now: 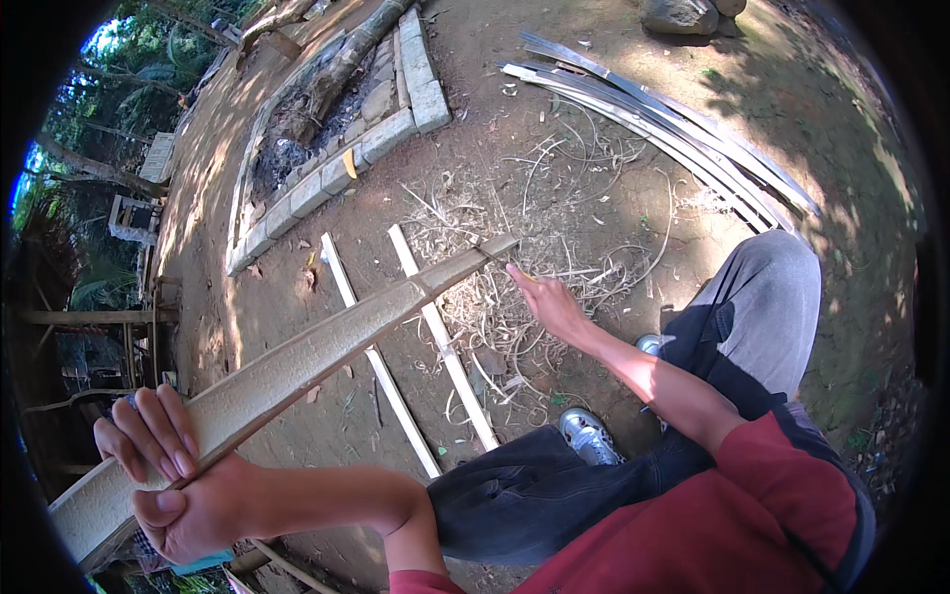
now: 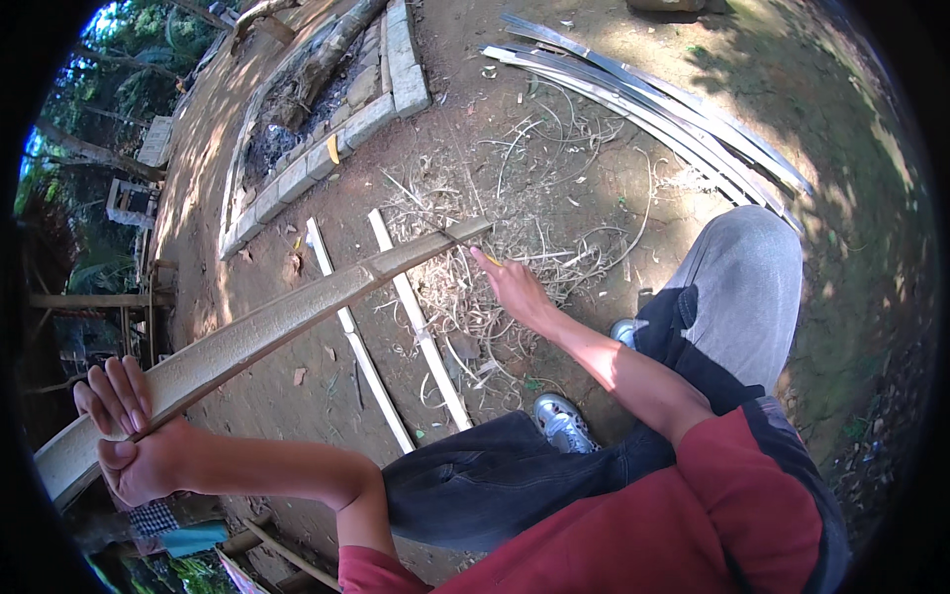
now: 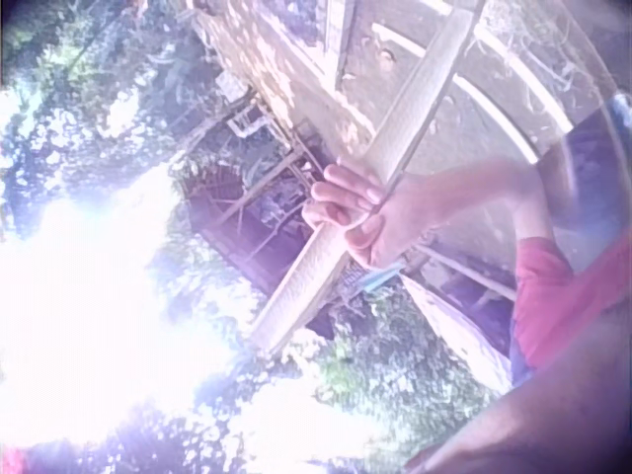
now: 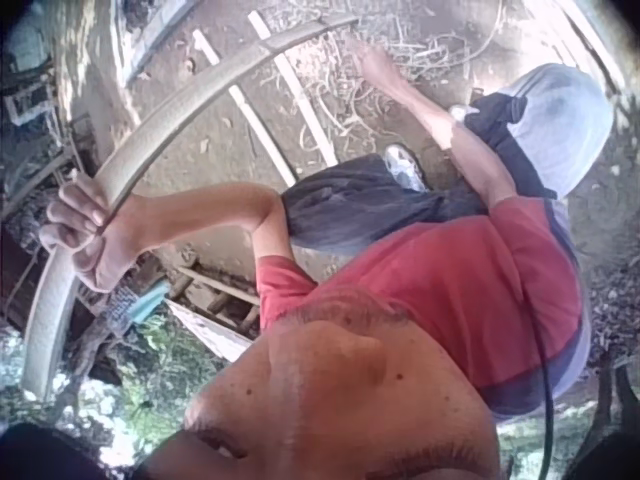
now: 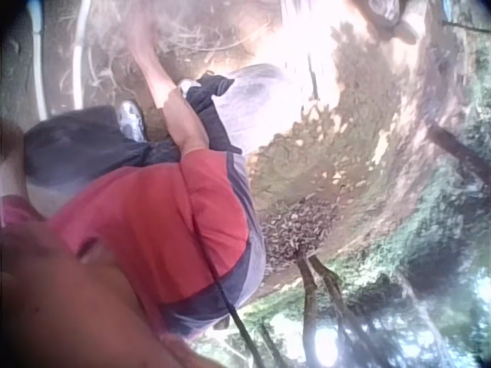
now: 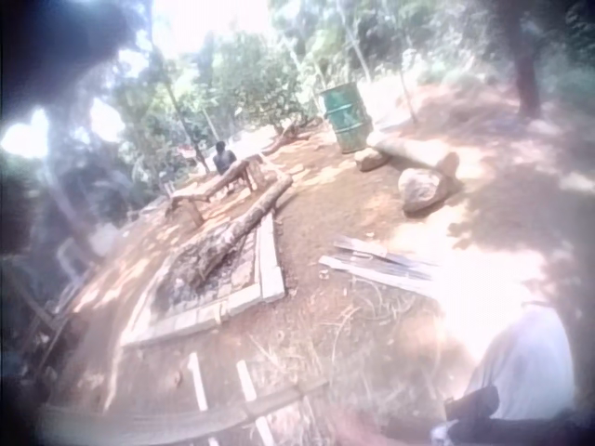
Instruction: The person holds a long piece of bamboo and uses a knife to shave thin strips from the inner edge, repeatedly drawing the blade along the wood.
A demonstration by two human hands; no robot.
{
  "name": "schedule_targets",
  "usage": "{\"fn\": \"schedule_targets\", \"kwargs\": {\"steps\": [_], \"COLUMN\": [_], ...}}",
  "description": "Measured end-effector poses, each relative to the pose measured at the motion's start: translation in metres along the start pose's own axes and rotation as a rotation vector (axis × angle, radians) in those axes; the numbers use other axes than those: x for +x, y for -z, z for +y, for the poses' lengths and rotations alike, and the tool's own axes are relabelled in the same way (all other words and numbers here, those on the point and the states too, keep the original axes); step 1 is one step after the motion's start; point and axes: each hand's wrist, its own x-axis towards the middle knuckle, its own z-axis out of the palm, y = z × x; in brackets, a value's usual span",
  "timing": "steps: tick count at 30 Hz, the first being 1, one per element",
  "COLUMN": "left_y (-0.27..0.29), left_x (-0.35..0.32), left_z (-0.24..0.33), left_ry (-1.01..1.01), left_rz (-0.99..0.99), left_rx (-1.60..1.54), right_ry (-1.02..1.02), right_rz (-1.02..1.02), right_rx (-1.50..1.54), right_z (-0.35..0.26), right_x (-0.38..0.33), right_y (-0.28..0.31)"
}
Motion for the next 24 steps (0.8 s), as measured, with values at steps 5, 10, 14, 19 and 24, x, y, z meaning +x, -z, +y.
{"fn": "schedule_targets", "kwargs": {"steps": [5,10,14,19,24], "left_y": [0.011,-0.002,0.002,-0.005,-0.008], "left_x": [0.002,-0.001,-0.003,-0.011,-0.009], "left_z": [-0.003,-0.004,-0.006,-0.003,-0.006], "left_ry": [-0.023,-0.025,-0.011,-0.046,-0.025], "left_rz": [-0.024,0.015,-0.058,-0.006,-0.038], "left_rx": [-0.022,-0.001,-0.050,0.000,-0.061], "right_ry": [0.428,-0.009,0.237,-0.089,0.530], "right_rz": [0.241,-0.054,0.217,-0.035,0.444], "right_rx": [0.176,0.129,0.200,0.254,0.203], "right_z": [-0.072,-0.029,-0.055,-0.044,-0.064], "right_x": [0.004,0.017,0.022,0.019,0.022], "right_y": [0.020,0.016,0.005,0.019,0.017]}}
